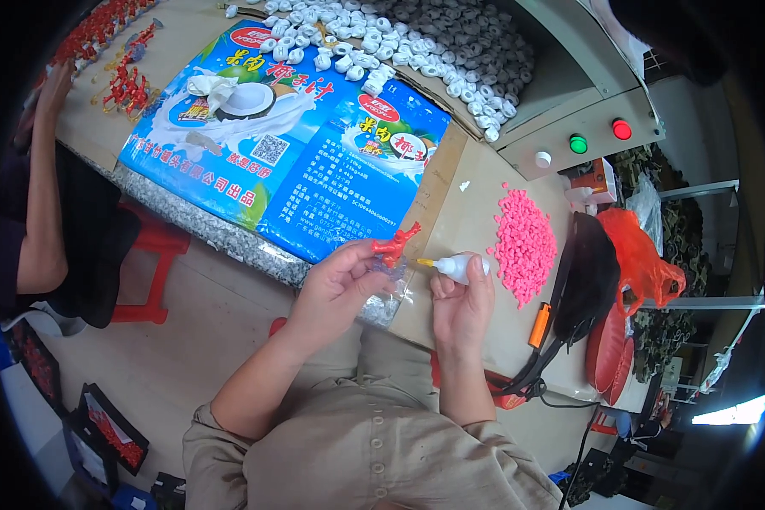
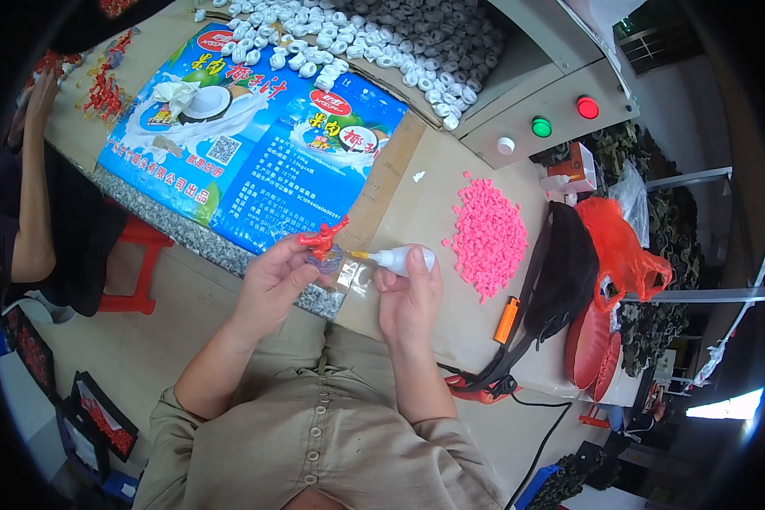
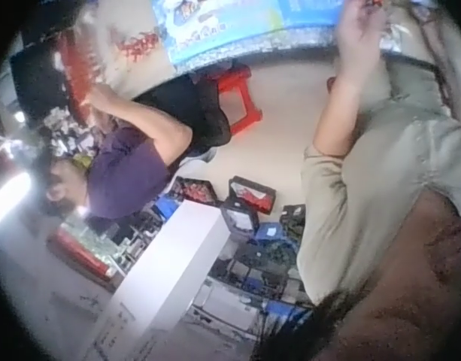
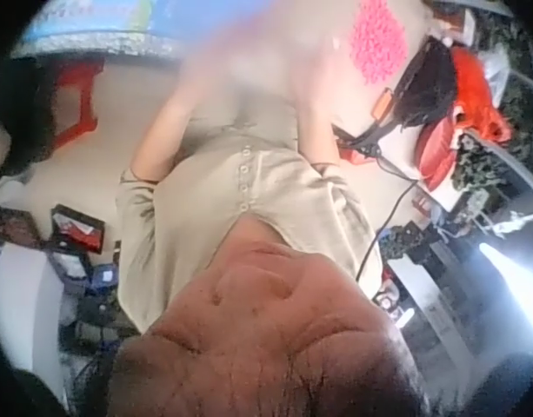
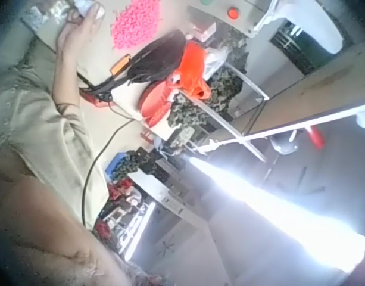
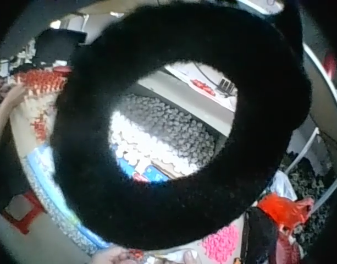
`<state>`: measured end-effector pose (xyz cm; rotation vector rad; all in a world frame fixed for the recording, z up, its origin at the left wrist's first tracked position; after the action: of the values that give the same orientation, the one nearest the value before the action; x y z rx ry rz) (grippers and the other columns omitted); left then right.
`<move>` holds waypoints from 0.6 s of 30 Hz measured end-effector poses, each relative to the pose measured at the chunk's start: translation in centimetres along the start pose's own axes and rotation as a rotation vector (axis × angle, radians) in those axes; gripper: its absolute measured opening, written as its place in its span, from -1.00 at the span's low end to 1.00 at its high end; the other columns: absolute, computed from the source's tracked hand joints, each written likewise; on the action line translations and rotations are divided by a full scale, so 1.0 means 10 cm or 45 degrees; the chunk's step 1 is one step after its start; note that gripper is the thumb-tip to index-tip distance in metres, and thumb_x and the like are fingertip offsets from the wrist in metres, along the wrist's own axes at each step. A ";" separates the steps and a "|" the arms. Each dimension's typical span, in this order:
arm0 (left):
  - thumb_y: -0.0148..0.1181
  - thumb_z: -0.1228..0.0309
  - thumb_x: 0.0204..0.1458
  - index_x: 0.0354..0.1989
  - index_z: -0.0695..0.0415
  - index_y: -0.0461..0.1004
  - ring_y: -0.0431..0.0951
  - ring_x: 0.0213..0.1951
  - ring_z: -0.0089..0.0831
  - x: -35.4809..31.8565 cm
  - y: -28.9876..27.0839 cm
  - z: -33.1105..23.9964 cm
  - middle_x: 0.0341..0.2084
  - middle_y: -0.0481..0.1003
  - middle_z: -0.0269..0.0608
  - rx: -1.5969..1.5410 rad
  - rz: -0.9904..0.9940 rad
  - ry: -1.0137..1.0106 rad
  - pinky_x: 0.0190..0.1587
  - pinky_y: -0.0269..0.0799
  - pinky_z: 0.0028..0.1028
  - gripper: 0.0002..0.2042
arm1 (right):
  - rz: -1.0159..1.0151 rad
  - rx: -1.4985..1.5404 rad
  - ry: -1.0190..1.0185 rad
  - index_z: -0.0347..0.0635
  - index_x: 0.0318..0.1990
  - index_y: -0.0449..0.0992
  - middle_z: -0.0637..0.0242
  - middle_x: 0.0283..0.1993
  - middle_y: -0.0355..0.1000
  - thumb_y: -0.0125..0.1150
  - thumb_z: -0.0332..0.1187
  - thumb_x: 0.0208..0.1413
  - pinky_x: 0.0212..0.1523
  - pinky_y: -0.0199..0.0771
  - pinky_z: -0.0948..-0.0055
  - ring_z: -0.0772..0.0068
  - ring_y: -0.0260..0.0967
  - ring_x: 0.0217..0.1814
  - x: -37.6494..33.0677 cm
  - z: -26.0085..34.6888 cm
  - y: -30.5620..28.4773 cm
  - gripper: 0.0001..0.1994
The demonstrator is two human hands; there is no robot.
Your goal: The person assembles small red plastic toy components by hand, applying glue from a glue bottle to bond them together.
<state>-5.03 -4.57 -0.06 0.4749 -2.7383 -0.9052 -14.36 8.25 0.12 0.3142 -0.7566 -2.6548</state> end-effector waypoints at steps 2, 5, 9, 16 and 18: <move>-0.08 0.63 -0.05 -0.08 0.29 0.22 0.39 -0.26 -0.52 0.00 -0.01 0.01 -0.18 0.31 -0.20 0.012 0.024 0.005 -0.21 0.34 -0.54 -0.70 | 0.004 -0.001 0.000 -0.21 -0.37 0.27 0.33 -0.54 0.24 0.01 -0.25 0.02 -0.59 0.04 0.58 0.56 0.10 -0.58 0.00 0.00 0.00 -0.79; -0.08 0.63 -0.05 -0.07 0.29 0.21 0.39 -0.25 -0.52 -0.01 -0.01 0.00 -0.17 0.31 -0.20 -0.006 0.030 0.008 -0.20 0.35 -0.53 -0.69 | -0.015 -0.007 0.016 -0.22 -0.38 0.27 0.32 -0.54 0.24 0.01 -0.25 0.01 -0.59 0.05 0.58 0.56 0.11 -0.57 0.00 -0.01 0.00 -0.79; -0.09 0.63 -0.05 -0.07 0.29 0.20 0.38 -0.23 -0.52 -0.01 -0.01 0.01 -0.17 0.31 -0.20 -0.001 0.026 -0.016 -0.19 0.35 -0.52 -0.69 | 0.000 -0.010 0.007 -0.22 -0.38 0.27 0.31 -0.53 0.25 0.01 -0.25 0.01 -0.59 0.07 0.58 0.55 0.11 -0.58 -0.01 0.00 0.00 -0.79; -0.08 0.64 -0.05 -0.07 0.31 0.19 0.36 -0.18 -0.51 -0.01 0.00 0.01 -0.16 0.30 -0.18 -0.054 0.031 0.000 -0.17 0.34 -0.51 -0.69 | -0.004 0.008 -0.006 -0.21 -0.39 0.27 0.32 -0.54 0.24 0.01 -0.25 0.01 -0.59 0.07 0.58 0.56 0.10 -0.59 -0.01 0.00 -0.01 -0.80; -0.08 0.65 -0.05 -0.08 0.32 0.19 0.35 -0.17 -0.51 -0.01 0.00 0.01 -0.16 0.30 -0.18 -0.057 0.033 -0.002 -0.17 0.34 -0.50 -0.69 | -0.004 -0.012 -0.009 -0.21 -0.40 0.27 0.33 -0.54 0.25 -0.02 -0.25 0.03 -0.59 0.05 0.59 0.58 0.08 -0.59 -0.01 0.00 0.01 -0.80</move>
<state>-4.93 -4.46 -0.11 0.4295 -2.7129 -0.9583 -14.23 8.23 0.18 0.3040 -0.7458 -2.6631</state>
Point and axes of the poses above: each hand's wrist, its own x-axis towards the middle knuckle, its own y-axis out of the palm, z = x × y, the point moved 8 cm from there along x, towards the middle knuckle
